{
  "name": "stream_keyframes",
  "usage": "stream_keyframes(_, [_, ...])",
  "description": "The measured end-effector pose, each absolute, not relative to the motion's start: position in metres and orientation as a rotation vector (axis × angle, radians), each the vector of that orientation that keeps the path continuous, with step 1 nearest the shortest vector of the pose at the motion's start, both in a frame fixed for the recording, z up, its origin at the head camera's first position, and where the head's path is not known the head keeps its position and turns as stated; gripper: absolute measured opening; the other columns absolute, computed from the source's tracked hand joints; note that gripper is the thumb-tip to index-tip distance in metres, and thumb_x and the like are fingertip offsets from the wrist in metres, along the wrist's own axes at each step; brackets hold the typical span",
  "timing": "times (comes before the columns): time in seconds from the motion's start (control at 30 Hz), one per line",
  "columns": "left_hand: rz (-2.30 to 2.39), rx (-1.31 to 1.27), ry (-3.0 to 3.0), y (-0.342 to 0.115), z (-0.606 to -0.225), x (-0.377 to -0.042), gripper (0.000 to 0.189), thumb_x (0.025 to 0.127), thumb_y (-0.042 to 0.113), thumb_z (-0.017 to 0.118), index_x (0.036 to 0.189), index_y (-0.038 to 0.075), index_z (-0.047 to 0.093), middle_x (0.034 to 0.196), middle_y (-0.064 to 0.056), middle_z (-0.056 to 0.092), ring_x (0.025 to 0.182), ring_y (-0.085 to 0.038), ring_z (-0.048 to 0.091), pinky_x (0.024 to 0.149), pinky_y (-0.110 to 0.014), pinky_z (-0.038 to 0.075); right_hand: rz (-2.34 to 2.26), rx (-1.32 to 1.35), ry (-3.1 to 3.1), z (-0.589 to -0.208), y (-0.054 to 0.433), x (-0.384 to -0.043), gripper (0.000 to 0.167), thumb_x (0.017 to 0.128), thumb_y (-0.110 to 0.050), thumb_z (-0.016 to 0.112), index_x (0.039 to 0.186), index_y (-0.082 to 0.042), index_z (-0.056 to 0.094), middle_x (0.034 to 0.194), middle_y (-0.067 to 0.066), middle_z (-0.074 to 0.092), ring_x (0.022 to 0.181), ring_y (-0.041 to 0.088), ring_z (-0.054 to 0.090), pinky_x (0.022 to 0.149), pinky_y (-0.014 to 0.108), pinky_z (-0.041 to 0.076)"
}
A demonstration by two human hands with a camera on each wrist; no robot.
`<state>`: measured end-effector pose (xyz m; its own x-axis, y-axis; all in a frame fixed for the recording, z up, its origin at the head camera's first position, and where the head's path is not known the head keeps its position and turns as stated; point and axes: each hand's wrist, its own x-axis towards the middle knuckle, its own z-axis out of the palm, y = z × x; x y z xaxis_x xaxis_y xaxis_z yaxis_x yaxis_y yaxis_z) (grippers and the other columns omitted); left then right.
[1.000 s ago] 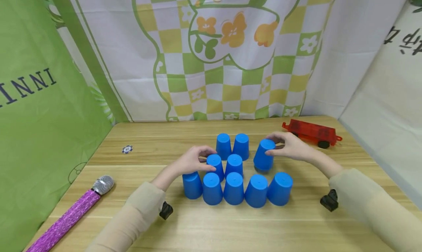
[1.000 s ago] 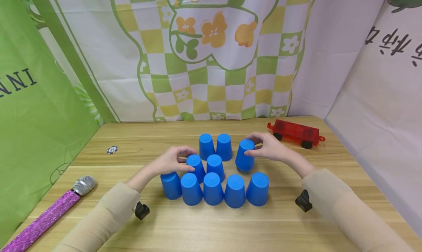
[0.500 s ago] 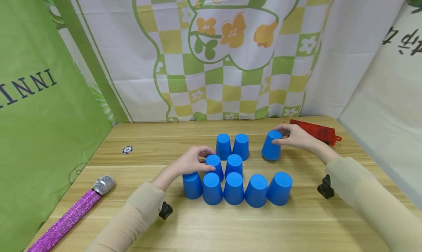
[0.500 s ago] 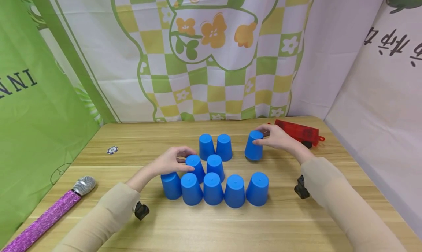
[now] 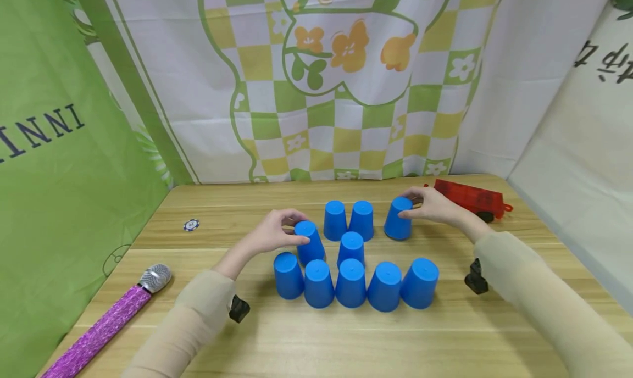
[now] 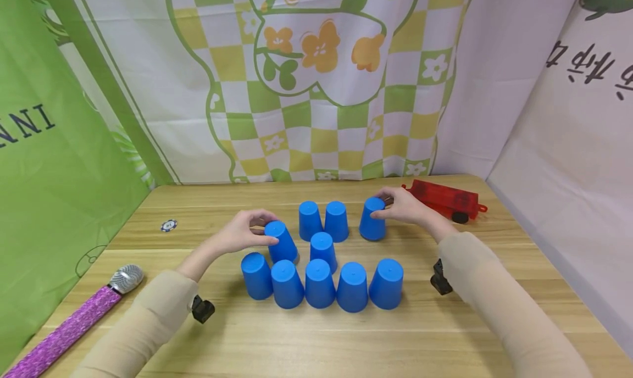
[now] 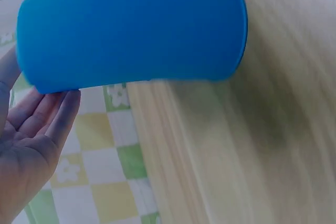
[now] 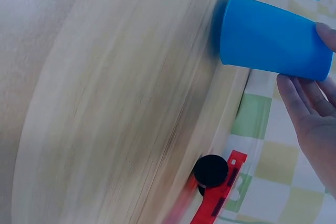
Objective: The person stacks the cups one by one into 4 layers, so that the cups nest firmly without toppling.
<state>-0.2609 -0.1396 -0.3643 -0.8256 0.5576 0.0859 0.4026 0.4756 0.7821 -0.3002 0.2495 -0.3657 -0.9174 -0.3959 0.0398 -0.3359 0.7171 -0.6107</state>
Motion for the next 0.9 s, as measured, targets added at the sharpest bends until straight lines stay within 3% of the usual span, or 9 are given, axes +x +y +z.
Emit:
stream_keyframes(0.5, [1.244, 0.631, 2.661, -0.174, -0.361, -0.292, 0.049, 0.082, 0.021, 0.073, 0.123, -0.001, 0.056, 0.121, -0.02, 0.06, 0.113, -0.037, 0.058, 0.088, -0.041, 0.055, -1.041, -0.661, 2.759, -0.372, 0.236, -0.302, 0.049, 0.085, -0.022, 0.069, 0.124, 0.003, 0.053, 0.117, 0.023, 0.06, 0.109, 0.038, 0.057, 0.091, 0.049, 0.051])
stream_keyframes(0.9, [1.243, 0.562, 2.7, -0.181, -0.363, -0.314, 0.049, 0.082, 0.019, 0.073, 0.123, -0.001, 0.056, 0.125, -0.021, 0.058, 0.115, -0.037, 0.057, 0.094, -0.044, 0.051, -1.005, -0.675, 2.773, -0.372, 0.23, -0.302, 0.052, 0.083, -0.024, 0.071, 0.125, 0.001, 0.054, 0.12, 0.022, 0.06, 0.111, 0.038, 0.057, 0.092, 0.049, 0.051])
